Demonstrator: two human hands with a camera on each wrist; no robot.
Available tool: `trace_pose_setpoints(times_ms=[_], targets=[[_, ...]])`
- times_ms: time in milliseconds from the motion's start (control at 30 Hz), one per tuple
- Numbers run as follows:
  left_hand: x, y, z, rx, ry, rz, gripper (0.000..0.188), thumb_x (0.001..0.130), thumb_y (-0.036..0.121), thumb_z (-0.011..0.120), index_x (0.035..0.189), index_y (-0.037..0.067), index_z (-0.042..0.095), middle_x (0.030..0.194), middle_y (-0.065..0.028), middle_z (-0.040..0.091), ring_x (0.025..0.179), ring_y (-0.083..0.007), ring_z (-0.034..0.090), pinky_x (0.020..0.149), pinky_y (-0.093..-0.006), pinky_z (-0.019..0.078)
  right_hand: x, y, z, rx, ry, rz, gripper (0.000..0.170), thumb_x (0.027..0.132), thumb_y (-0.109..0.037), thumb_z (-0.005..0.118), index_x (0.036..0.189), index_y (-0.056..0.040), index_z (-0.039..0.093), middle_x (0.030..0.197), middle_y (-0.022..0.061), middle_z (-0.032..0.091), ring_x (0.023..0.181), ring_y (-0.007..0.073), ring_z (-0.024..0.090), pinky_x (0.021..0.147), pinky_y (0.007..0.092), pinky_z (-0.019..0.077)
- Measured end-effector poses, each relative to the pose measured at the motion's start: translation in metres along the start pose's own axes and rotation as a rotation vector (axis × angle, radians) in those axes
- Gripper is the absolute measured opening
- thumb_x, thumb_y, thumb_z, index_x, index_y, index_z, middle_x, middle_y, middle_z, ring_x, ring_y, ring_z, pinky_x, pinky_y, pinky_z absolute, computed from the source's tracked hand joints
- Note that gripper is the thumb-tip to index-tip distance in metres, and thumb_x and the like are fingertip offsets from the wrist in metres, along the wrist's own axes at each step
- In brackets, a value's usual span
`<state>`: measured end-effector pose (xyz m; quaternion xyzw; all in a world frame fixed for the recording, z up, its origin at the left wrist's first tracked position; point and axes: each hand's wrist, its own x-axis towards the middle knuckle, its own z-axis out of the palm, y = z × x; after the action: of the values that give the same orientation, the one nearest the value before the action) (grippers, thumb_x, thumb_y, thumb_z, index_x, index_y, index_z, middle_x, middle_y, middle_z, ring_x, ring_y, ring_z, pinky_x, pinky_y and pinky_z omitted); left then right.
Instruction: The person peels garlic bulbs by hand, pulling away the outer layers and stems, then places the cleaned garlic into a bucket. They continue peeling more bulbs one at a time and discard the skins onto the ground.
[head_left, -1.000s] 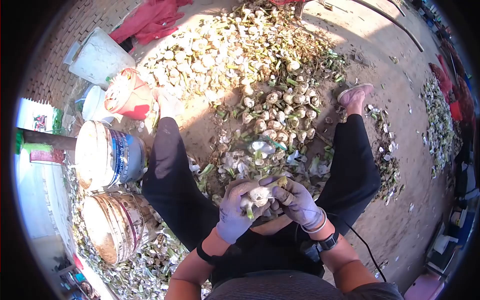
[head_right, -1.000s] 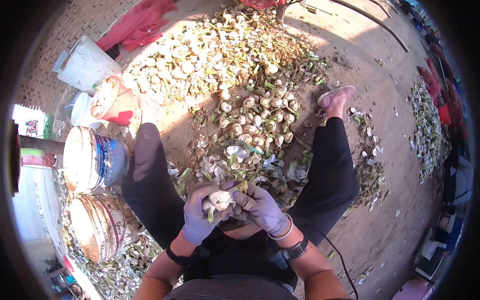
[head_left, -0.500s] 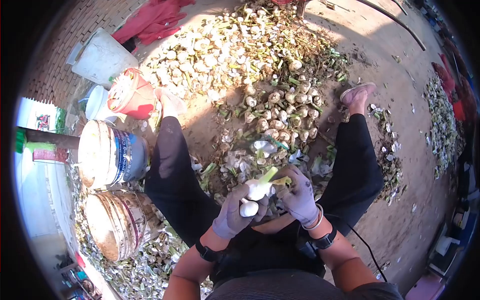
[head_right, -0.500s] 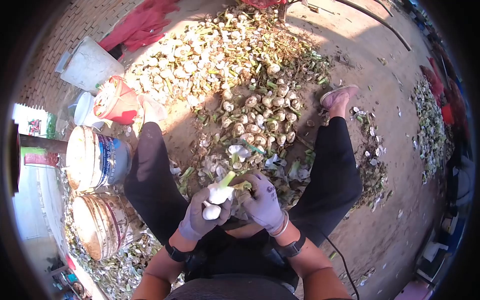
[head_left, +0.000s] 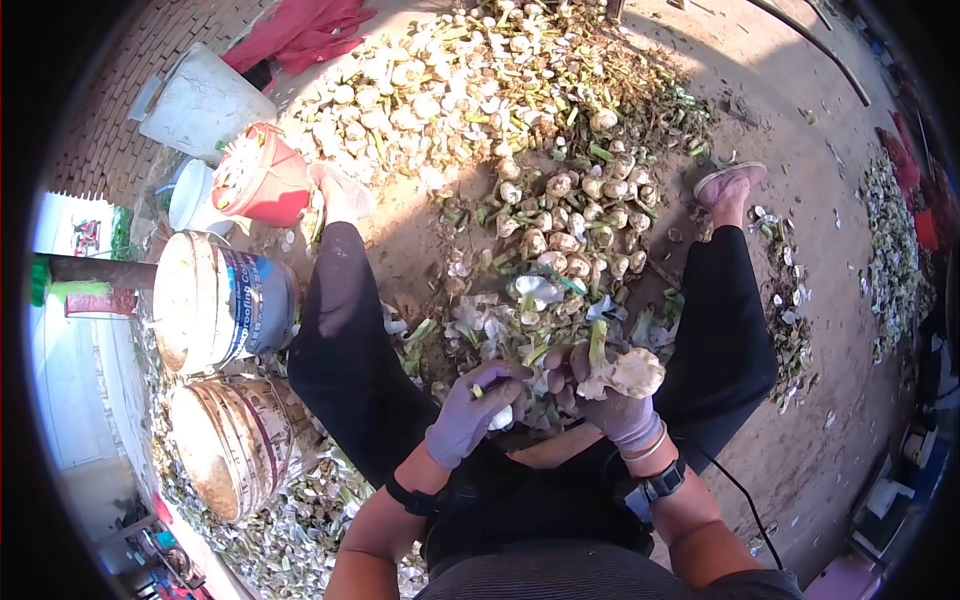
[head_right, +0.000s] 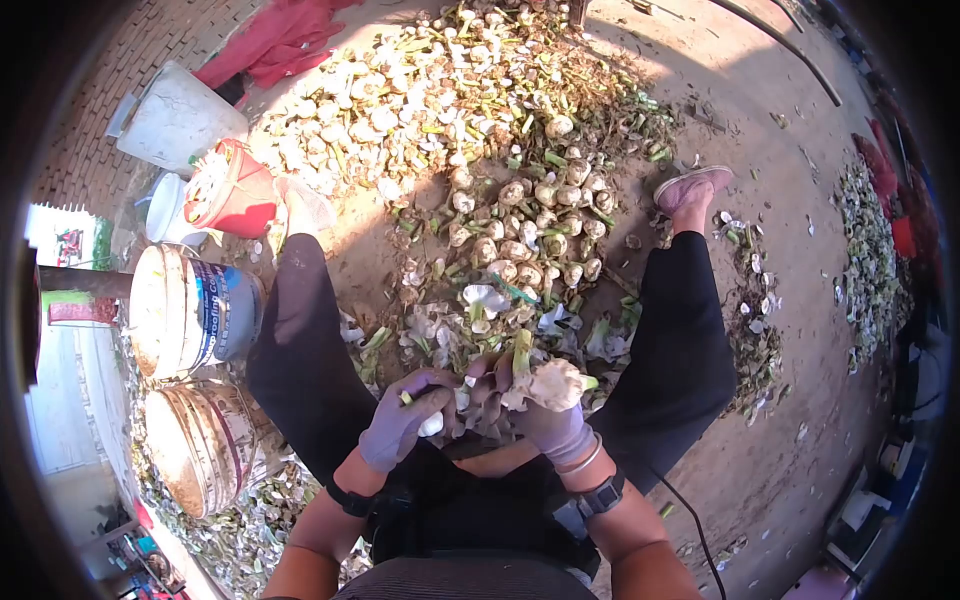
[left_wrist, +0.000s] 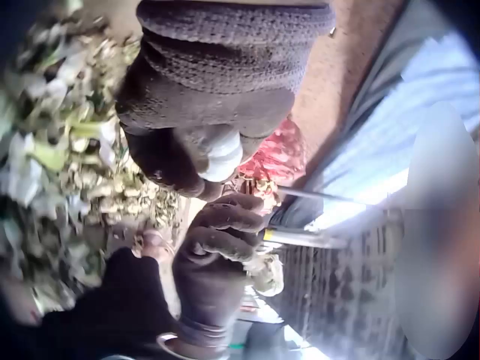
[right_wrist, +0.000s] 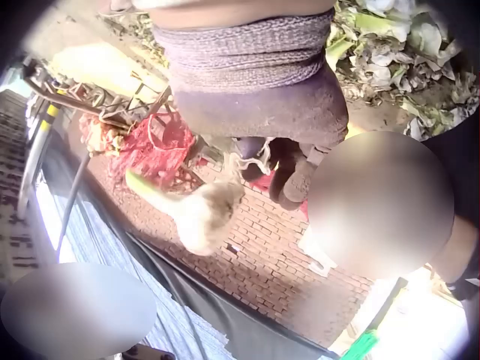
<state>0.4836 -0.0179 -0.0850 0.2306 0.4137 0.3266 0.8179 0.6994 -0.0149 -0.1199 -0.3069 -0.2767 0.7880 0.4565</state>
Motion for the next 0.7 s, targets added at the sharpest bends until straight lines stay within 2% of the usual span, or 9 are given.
trace_pose_setpoints(times_ms=[33,133,200,300,333,500,600,667,700], targets=[[-0.005,-0.002,0.005,0.178,0.062,-0.010,0.035,0.088,0.008,0.064,0.121,0.000,0.056,0.098,-0.0055,0.059,0.077,-0.0154,0.060,0.072,-0.0261,0.0484,-0.003,-0.006,0.002,-0.248,0.078,-0.018,0.022,0.084,-0.022,0.065,0.095,-0.0049,0.057,0.108,0.0100,0.059,0.090,0.0165,0.060,0.070,0.0271,0.0478],[-0.004,-0.018,0.015,0.171,-0.081,0.075,0.060,0.083,0.008,0.072,0.136,0.005,0.043,0.112,-0.0072,0.056,0.089,-0.0134,0.059,0.081,-0.0275,0.0502,-0.005,-0.012,0.021,0.109,0.219,-0.202,0.025,0.084,-0.022,0.062,0.096,-0.0007,0.058,0.116,0.0116,0.055,0.094,0.0150,0.056,0.078,0.0264,0.0473],[-0.005,-0.026,0.019,0.267,-0.098,0.210,0.075,0.080,0.006,0.075,0.143,0.006,0.033,0.119,-0.0094,0.057,0.095,-0.0123,0.060,0.081,-0.0265,0.0507,-0.007,-0.017,0.026,-0.262,0.254,-0.263,0.020,0.081,-0.017,0.058,0.092,-0.0005,0.058,0.118,0.0133,0.055,0.103,0.0168,0.055,0.087,0.0304,0.0446],[-0.006,-0.035,0.024,-0.110,0.098,0.110,0.068,0.083,0.007,0.073,0.141,0.004,0.037,0.119,-0.0095,0.059,0.097,-0.0123,0.059,0.080,-0.0261,0.0510,-0.013,-0.025,0.035,-0.560,0.225,-0.312,0.017,0.077,-0.012,0.055,0.090,-0.0004,0.058,0.119,0.0158,0.055,0.105,0.0227,0.055,0.090,0.0338,0.0439],[-0.003,-0.031,0.024,0.020,0.167,0.117,0.057,0.087,0.008,0.070,0.137,0.002,0.042,0.115,-0.0080,0.061,0.097,-0.0125,0.059,0.082,-0.0272,0.0510,-0.014,-0.027,0.036,-0.731,0.195,-0.379,0.017,0.075,-0.009,0.054,0.089,-0.0004,0.058,0.120,0.0177,0.055,0.105,0.0267,0.055,0.090,0.0356,0.0443],[0.002,-0.009,0.030,-0.032,0.084,0.211,0.041,0.095,0.016,0.061,0.132,0.003,0.048,0.112,-0.0063,0.060,0.097,-0.0115,0.059,0.084,-0.0255,0.0501,-0.019,-0.043,0.049,-1.074,0.057,-0.466,0.019,0.072,-0.004,0.054,0.090,-0.0002,0.058,0.120,0.0224,0.056,0.105,0.0368,0.055,0.092,0.0426,0.0447],[-0.007,-0.003,0.028,0.067,0.043,0.120,0.044,0.097,0.027,0.055,0.132,0.001,0.047,0.110,-0.0076,0.060,0.090,-0.0120,0.060,0.078,-0.0254,0.0496,-0.018,-0.035,0.047,-0.966,-0.062,-0.436,0.014,0.076,-0.006,0.055,0.089,-0.0006,0.058,0.121,0.0200,0.056,0.107,0.0346,0.055,0.092,0.0427,0.0446],[-0.005,-0.028,0.005,-0.131,-0.048,0.026,0.054,0.100,0.041,0.044,0.132,-0.003,0.046,0.101,-0.0083,0.062,0.077,-0.0117,0.059,0.067,-0.0240,0.0461,-0.016,-0.027,0.037,-0.042,-0.017,-0.111,0.014,0.083,-0.008,0.053,0.092,0.0011,0.058,0.118,0.0160,0.058,0.108,0.0287,0.056,0.093,0.0376,0.0451],[-0.006,-0.025,0.008,-0.131,-0.049,0.027,0.054,0.100,0.041,0.044,0.132,-0.003,0.046,0.101,-0.0083,0.062,0.077,-0.0117,0.059,0.067,-0.0240,0.0461,-0.012,-0.027,0.042,0.239,-0.172,-0.262,0.021,0.088,-0.011,0.051,0.099,0.0049,0.058,0.114,0.0131,0.058,0.107,0.0228,0.056,0.094,0.0312,0.0451]])
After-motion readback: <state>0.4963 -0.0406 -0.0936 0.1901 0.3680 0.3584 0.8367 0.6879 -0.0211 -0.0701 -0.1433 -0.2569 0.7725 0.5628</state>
